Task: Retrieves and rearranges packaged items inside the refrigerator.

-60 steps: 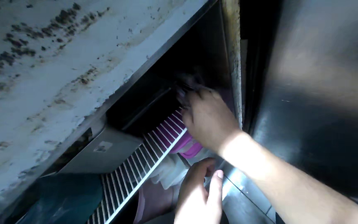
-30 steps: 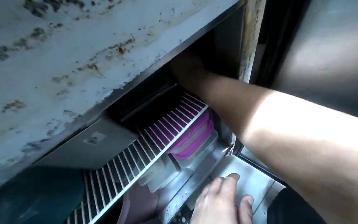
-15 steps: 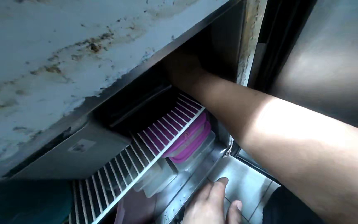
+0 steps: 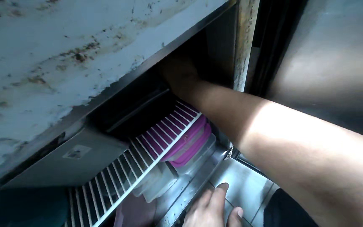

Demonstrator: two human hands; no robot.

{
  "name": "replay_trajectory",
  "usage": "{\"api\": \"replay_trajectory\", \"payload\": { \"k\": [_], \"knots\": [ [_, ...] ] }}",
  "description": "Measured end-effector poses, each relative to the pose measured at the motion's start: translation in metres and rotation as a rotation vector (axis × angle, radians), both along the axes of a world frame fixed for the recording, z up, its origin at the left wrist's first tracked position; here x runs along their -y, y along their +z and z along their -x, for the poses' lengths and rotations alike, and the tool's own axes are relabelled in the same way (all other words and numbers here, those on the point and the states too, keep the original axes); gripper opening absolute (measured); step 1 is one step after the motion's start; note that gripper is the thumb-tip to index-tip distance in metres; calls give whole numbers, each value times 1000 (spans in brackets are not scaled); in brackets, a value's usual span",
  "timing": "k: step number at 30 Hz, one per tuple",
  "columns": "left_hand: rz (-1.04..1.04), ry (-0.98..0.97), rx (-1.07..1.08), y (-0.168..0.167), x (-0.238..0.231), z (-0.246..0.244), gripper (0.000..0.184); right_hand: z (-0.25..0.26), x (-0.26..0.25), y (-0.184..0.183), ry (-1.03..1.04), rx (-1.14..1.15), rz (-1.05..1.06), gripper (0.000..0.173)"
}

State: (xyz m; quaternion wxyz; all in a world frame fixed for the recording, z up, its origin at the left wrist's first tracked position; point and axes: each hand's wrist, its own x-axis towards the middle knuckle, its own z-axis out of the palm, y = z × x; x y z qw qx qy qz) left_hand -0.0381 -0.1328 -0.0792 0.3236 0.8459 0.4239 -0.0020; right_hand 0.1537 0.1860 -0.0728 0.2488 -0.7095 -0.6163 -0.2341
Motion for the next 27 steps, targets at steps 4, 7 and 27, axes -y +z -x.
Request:
{"api": "replay_trajectory", "payload": {
  "k": [4, 7, 27],
  "knots": [
    [16, 16, -4, 1, 1, 4, 47, 1, -2, 5, -24, -3, -64, 29],
    [15, 21, -1, 2, 2, 7, 48, 1, -4, 7, -8, 15, -150, 30],
    [37, 12, -34, 2, 3, 17, 50, -9, 120, 30, 363, -347, -272, 32]
  ]
}}
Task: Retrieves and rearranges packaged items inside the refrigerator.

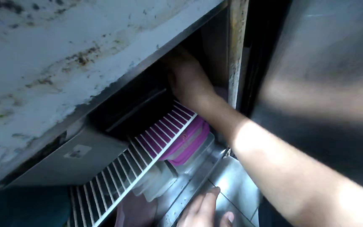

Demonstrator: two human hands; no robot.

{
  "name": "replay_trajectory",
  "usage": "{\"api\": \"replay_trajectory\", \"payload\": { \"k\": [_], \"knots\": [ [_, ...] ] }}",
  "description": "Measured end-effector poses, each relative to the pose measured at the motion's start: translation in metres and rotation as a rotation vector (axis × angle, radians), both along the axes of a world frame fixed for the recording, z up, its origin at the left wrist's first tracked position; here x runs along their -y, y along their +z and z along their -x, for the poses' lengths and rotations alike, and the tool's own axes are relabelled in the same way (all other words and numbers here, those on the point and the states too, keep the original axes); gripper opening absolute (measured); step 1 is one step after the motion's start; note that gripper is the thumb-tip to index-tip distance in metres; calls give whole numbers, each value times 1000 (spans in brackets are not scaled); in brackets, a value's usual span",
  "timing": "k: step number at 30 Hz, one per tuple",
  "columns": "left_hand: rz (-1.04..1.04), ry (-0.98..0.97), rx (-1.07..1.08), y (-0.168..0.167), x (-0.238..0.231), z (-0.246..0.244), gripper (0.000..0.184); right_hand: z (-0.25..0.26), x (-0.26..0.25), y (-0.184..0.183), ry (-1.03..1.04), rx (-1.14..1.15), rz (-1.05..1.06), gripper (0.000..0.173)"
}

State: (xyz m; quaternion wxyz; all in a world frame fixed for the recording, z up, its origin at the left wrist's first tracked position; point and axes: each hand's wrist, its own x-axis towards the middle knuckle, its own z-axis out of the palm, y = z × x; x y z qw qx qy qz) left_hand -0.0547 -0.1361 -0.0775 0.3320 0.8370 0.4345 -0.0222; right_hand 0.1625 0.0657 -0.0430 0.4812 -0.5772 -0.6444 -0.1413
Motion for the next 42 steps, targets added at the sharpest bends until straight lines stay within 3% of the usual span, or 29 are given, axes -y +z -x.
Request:
{"api": "replay_trajectory", "payload": {
  "k": [3, 7, 10, 18, 27, 31, 36, 42],
  "knots": [
    [-11, -6, -21, -2, -1, -1, 51, 34, 60, 10, -23, -145, 37, 28],
    [-4, -23, -37, -1, -2, -7, 50, 80, 75, -2, 77, 119, -31, 25],
    [-17, -32, -24, -5, -2, -12, 47, 98, 58, -11, 167, 210, -55, 30],
    [27, -2, -82, -6, 0, -12, 52, 55, 28, -15, 16, 218, -21, 39],
    [9, 23, -124, -9, 7, -15, 50, 33, 25, -9, 96, 250, 137, 48],
    [0, 32, -135, -9, 7, -12, 51, 36, 46, -11, 123, 150, 143, 44],
    [0, 26, -102, -10, 8, -9, 51, 42, 126, -79, 223, -54, 32, 33],
    [7, 41, -144, -12, 4, -8, 49, 33, 213, -205, 284, -174, 375, 31]
  ]
}}
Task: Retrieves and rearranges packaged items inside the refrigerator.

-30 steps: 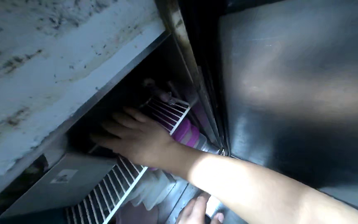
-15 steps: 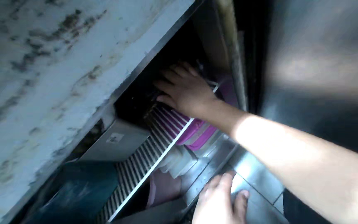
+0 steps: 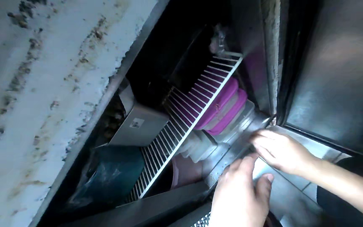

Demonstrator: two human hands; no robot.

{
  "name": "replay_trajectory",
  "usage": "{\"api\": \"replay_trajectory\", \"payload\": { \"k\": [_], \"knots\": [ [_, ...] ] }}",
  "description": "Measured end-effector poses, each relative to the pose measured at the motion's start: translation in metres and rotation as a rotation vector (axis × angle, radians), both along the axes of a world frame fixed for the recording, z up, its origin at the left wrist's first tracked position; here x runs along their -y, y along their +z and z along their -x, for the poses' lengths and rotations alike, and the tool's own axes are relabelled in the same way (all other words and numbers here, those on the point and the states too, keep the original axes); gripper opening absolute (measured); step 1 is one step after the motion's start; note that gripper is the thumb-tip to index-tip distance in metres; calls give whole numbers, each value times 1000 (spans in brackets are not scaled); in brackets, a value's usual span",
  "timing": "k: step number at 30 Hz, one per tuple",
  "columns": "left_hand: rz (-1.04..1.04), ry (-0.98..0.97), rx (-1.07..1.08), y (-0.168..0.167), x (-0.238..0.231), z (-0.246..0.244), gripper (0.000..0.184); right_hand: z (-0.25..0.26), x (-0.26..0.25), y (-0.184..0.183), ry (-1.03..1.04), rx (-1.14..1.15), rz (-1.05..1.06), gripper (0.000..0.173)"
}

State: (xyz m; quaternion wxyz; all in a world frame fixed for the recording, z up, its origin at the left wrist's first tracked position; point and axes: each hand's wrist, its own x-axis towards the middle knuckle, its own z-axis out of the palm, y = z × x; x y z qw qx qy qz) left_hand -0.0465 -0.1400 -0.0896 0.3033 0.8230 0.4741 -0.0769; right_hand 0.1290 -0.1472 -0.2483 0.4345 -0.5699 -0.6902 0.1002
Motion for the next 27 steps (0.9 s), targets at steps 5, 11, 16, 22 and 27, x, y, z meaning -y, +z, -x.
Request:
{"api": "replay_trajectory", "payload": {
  "k": [5, 11, 16, 22, 27],
  "knots": [
    [7, 16, -18, 0, -4, -3, 49, -38, 42, -37, 69, -84, 421, 23],
    [53, 11, -61, -2, -7, -14, 49, -56, 55, -31, 56, 94, 564, 23],
    [26, -17, -48, -2, -3, -16, 50, -69, 87, -37, 89, 352, 834, 24],
    [27, -14, -71, -2, -1, -13, 52, -75, 97, -47, 273, 523, 1266, 38],
    [58, -4, -55, -6, -3, -10, 52, -80, 86, -48, 338, 544, 1326, 38]
  ]
}}
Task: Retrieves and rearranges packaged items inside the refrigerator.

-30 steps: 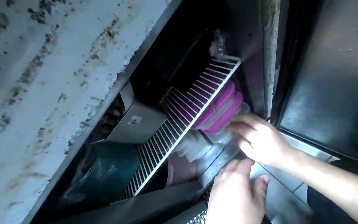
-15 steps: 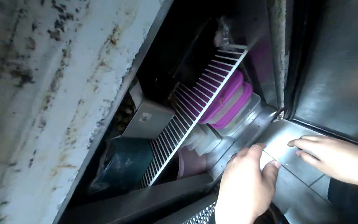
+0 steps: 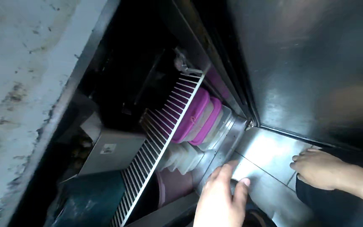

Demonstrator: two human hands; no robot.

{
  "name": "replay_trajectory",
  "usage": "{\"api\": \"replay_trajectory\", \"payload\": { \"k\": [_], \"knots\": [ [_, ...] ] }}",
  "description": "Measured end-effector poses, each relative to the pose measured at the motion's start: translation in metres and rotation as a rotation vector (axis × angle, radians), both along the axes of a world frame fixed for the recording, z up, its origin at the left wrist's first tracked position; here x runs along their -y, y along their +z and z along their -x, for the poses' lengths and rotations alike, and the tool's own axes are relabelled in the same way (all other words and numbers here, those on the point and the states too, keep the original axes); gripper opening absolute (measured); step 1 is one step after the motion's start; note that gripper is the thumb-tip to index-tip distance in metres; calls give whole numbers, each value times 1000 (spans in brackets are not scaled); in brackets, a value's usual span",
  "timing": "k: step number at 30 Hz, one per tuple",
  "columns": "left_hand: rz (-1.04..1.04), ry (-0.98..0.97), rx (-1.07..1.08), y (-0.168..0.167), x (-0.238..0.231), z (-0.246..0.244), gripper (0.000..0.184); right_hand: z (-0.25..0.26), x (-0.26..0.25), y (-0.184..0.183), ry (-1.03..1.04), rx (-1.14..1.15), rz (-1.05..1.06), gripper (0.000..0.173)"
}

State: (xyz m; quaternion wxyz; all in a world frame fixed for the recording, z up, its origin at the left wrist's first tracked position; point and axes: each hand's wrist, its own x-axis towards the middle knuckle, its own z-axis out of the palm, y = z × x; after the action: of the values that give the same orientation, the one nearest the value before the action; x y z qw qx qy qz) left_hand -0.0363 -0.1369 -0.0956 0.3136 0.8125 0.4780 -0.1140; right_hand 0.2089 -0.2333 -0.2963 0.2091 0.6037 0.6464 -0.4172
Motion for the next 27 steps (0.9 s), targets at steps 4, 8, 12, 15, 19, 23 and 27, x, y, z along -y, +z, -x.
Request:
{"api": "replay_trajectory", "payload": {
  "k": [4, 8, 12, 15, 19, 23, 27],
  "knots": [
    [-49, 30, 28, 0, -5, 6, 53, -7, -4, -4, -57, -39, -36, 42],
    [-44, 27, 42, 2, -5, 9, 51, -10, -11, -6, -178, -81, -56, 43],
    [-38, 23, 69, 6, 2, 12, 50, -11, -17, -12, -265, -129, -86, 42],
    [-48, 50, 60, 6, 5, 20, 51, -5, -19, -15, -240, -128, -88, 42],
    [-54, 69, 36, 8, 11, 27, 51, 3, -24, -13, -192, -127, -67, 44],
    [-36, 61, 24, 8, 17, 28, 51, 6, -24, -12, -195, -137, -73, 43],
    [-44, 30, -29, 3, 18, 22, 52, 11, -25, -16, -206, -171, -100, 41]
  ]
}}
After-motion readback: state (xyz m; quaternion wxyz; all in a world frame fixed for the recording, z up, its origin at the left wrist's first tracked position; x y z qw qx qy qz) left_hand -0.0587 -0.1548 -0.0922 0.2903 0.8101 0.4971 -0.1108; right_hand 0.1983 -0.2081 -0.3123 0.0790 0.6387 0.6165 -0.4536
